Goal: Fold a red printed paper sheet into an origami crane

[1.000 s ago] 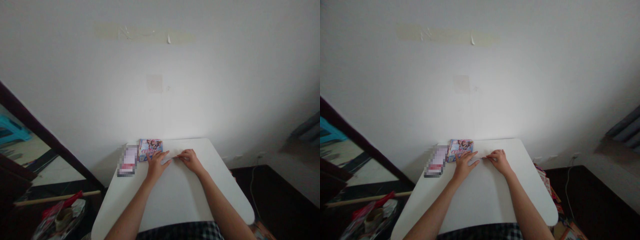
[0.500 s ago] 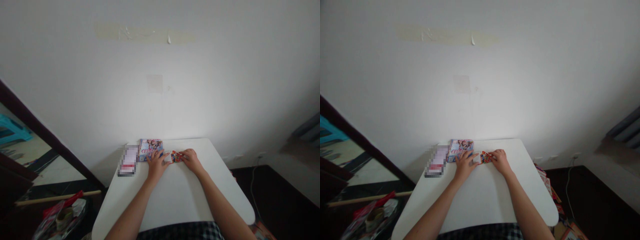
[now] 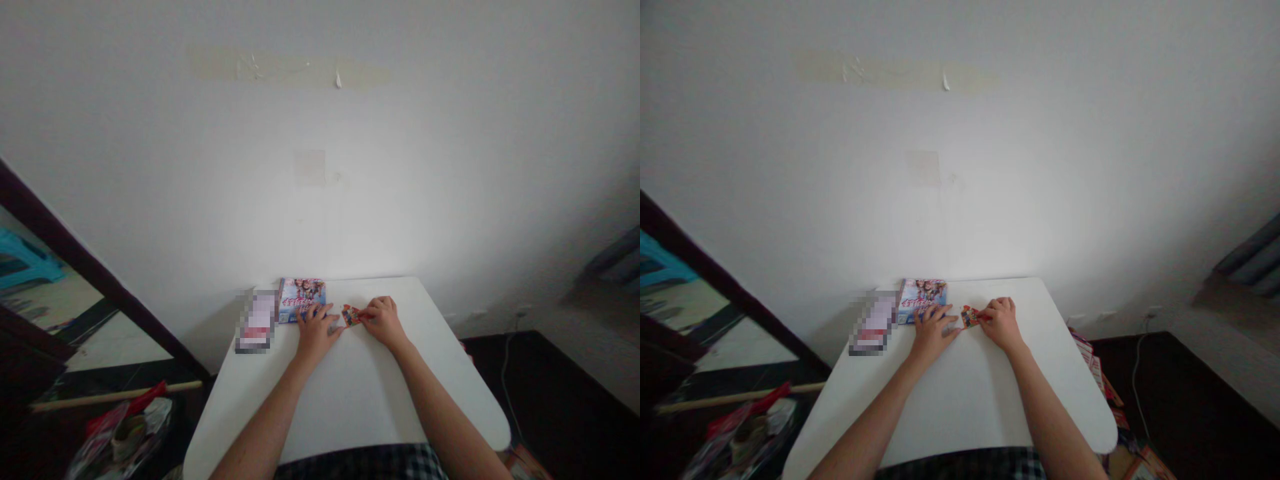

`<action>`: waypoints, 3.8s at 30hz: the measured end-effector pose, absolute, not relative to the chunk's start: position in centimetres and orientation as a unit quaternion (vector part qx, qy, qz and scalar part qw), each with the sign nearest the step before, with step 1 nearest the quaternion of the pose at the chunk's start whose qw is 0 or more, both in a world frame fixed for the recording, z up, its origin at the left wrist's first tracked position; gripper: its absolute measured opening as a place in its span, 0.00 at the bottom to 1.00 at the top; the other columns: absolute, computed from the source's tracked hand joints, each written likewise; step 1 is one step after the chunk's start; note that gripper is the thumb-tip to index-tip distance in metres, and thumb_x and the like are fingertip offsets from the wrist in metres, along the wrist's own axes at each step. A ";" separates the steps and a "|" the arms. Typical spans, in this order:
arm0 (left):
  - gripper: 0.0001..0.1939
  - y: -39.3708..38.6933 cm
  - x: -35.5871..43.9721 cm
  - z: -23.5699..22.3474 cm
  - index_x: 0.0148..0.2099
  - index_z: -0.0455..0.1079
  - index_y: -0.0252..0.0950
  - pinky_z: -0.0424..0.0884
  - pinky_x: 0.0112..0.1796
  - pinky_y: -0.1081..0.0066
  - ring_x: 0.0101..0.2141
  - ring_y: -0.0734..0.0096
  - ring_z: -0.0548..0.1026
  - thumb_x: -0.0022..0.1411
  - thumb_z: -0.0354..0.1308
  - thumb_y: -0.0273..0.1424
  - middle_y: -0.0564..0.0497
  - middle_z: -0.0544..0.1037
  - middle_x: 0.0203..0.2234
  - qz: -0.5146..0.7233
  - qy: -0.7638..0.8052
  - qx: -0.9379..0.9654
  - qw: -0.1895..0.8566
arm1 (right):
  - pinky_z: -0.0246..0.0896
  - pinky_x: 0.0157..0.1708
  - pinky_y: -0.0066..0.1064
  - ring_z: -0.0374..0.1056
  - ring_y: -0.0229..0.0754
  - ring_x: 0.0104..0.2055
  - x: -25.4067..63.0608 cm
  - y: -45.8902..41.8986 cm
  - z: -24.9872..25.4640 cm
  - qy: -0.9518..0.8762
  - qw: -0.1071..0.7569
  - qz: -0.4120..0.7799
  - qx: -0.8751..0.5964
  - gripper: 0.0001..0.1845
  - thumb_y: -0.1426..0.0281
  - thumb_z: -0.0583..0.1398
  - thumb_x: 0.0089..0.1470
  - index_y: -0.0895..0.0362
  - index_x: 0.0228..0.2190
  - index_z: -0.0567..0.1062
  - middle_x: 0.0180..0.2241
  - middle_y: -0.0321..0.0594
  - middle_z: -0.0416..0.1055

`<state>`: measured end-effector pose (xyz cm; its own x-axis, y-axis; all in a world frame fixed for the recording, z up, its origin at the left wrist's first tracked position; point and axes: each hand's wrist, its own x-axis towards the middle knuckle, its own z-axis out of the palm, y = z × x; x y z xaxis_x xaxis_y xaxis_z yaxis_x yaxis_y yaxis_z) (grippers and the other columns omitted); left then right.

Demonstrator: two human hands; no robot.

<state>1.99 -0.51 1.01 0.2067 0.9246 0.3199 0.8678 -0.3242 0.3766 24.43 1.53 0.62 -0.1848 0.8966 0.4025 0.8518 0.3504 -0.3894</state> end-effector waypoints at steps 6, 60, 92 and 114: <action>0.09 -0.8 2.1 1.4 0.44 0.80 0.53 0.33 0.62 0.27 0.64 0.46 0.58 0.61 0.62 0.40 0.56 0.70 0.62 0.248 0.556 0.789 0.088 | 0.48 0.58 0.47 0.59 0.49 0.50 24.4 1.3 0.8 -0.746 0.281 0.007 -0.603 0.11 0.67 0.60 0.60 0.44 0.41 0.82 0.41 0.40 0.73; 0.24 -0.4 1.6 1.4 0.61 0.68 0.59 0.29 0.60 0.25 0.64 0.44 0.58 0.63 0.56 0.49 0.56 0.73 0.60 0.203 0.558 0.801 0.072 | 0.46 0.62 0.55 0.62 0.52 0.57 25.2 1.7 0.8 -0.819 0.243 0.111 -0.508 0.27 0.57 0.71 0.44 0.38 0.49 0.78 0.50 0.39 0.71; 0.17 -0.6 1.8 1.1 0.54 0.74 0.57 0.31 0.61 0.25 0.64 0.43 0.57 0.63 0.57 0.47 0.56 0.74 0.59 0.224 0.570 0.787 0.073 | 0.58 0.55 0.42 0.69 0.47 0.50 27.5 3.6 -0.8 -0.793 0.313 0.068 -0.517 0.09 0.64 0.62 0.57 0.46 0.39 0.82 0.42 0.38 0.79; 0.12 -1.1 2.5 1.7 0.46 0.78 0.55 0.33 0.60 0.24 0.59 0.46 0.62 0.57 0.65 0.40 0.54 0.77 0.52 0.258 0.591 0.761 0.078 | 0.36 0.64 0.64 0.64 0.50 0.51 24.0 1.9 0.2 -0.751 0.328 0.073 -0.569 0.08 0.62 0.60 0.60 0.50 0.34 0.78 0.38 0.40 0.77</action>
<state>2.54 -1.11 1.65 0.1691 0.9386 0.3007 0.8586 -0.2901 0.4226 23.97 1.95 0.24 -0.1374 0.9021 0.4091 0.8060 0.3420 -0.4831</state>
